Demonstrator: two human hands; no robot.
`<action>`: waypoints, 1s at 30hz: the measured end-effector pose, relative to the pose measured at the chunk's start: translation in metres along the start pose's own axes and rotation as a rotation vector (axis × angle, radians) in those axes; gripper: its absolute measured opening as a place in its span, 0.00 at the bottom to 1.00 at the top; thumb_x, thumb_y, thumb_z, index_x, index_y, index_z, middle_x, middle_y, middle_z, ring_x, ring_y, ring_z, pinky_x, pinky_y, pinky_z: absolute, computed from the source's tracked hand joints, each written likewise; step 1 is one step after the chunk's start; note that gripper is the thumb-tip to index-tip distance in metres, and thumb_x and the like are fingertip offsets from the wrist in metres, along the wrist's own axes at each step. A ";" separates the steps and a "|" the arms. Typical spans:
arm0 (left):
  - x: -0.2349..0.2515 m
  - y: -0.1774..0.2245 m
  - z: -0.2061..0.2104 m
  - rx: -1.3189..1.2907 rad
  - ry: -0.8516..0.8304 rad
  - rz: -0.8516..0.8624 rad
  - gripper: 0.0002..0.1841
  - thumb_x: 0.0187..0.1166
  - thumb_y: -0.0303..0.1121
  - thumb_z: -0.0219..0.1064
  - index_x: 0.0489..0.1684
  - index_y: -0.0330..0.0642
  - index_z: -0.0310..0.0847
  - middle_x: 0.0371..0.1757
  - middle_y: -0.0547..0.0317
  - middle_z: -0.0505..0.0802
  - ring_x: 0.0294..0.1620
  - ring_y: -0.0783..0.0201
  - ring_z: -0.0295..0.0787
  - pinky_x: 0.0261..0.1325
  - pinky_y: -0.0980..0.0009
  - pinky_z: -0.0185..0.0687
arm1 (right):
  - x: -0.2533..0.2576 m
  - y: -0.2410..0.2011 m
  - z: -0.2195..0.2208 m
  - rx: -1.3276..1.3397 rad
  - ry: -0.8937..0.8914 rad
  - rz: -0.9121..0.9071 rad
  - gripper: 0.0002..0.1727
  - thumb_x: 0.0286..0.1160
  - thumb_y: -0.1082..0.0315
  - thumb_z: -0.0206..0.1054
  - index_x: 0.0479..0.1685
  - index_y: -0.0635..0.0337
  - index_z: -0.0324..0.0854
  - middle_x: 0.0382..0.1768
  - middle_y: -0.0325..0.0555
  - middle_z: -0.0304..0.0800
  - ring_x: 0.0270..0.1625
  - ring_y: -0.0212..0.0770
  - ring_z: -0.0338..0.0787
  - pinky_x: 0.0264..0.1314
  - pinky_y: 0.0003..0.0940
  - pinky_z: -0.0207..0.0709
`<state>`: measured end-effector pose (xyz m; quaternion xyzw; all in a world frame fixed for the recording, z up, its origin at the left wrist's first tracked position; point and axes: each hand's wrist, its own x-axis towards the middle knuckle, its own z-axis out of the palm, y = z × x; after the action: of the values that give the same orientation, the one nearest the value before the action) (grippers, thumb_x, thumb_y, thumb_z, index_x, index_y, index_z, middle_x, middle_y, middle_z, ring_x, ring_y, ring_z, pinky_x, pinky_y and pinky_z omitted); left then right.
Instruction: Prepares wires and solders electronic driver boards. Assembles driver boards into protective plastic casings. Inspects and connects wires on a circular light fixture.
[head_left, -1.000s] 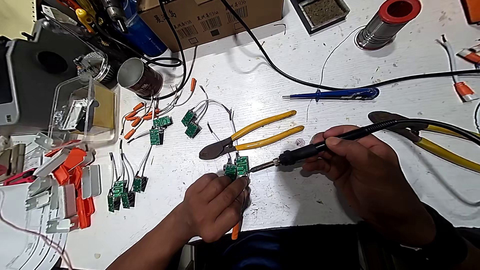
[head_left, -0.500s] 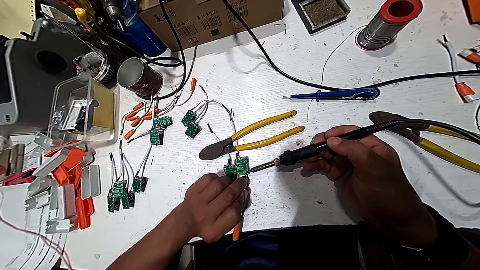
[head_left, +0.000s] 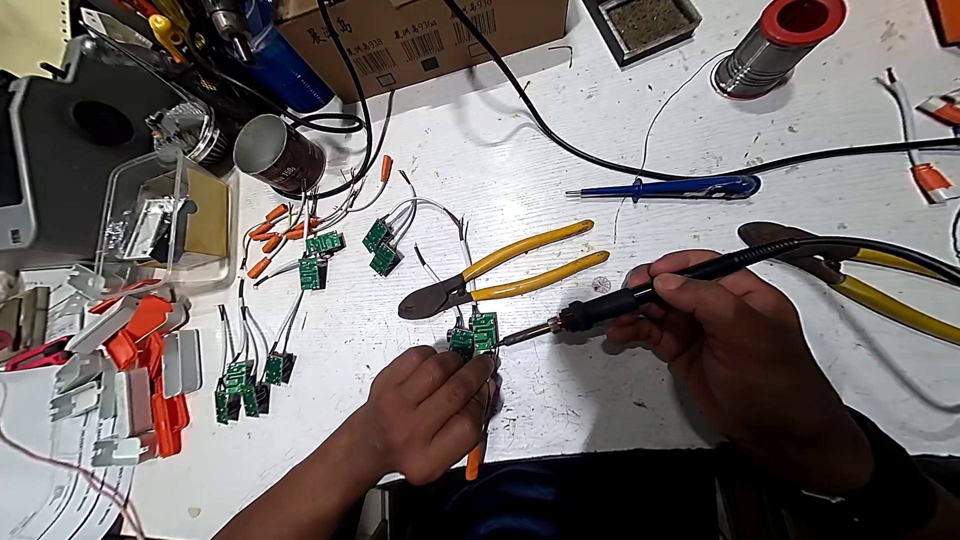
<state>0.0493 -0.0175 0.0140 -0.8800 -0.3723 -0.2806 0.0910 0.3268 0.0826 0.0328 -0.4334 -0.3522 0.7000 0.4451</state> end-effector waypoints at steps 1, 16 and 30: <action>0.000 0.000 0.000 0.000 0.000 0.001 0.04 0.84 0.31 0.65 0.42 0.43 0.78 0.49 0.51 0.95 0.39 0.56 0.86 0.42 0.64 0.76 | 0.000 0.000 0.000 0.001 0.003 -0.001 0.08 0.85 0.67 0.54 0.47 0.57 0.78 0.38 0.49 0.90 0.31 0.42 0.94 0.39 0.39 0.95; 0.000 0.000 0.000 -0.005 -0.008 0.006 0.03 0.84 0.31 0.65 0.42 0.42 0.78 0.50 0.50 0.95 0.40 0.56 0.86 0.43 0.64 0.76 | 0.000 0.001 0.000 0.005 -0.003 -0.016 0.08 0.85 0.67 0.54 0.47 0.56 0.79 0.38 0.49 0.90 0.31 0.42 0.94 0.38 0.39 0.95; 0.000 0.000 0.000 -0.014 0.002 0.006 0.04 0.83 0.32 0.67 0.42 0.43 0.79 0.49 0.51 0.95 0.39 0.56 0.86 0.43 0.64 0.77 | 0.000 0.000 -0.004 0.059 0.004 0.000 0.12 0.90 0.64 0.50 0.49 0.55 0.79 0.37 0.48 0.90 0.32 0.41 0.95 0.40 0.40 0.95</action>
<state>0.0488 -0.0177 0.0140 -0.8814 -0.3676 -0.2838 0.0863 0.3302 0.0831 0.0313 -0.4215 -0.3306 0.7091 0.4584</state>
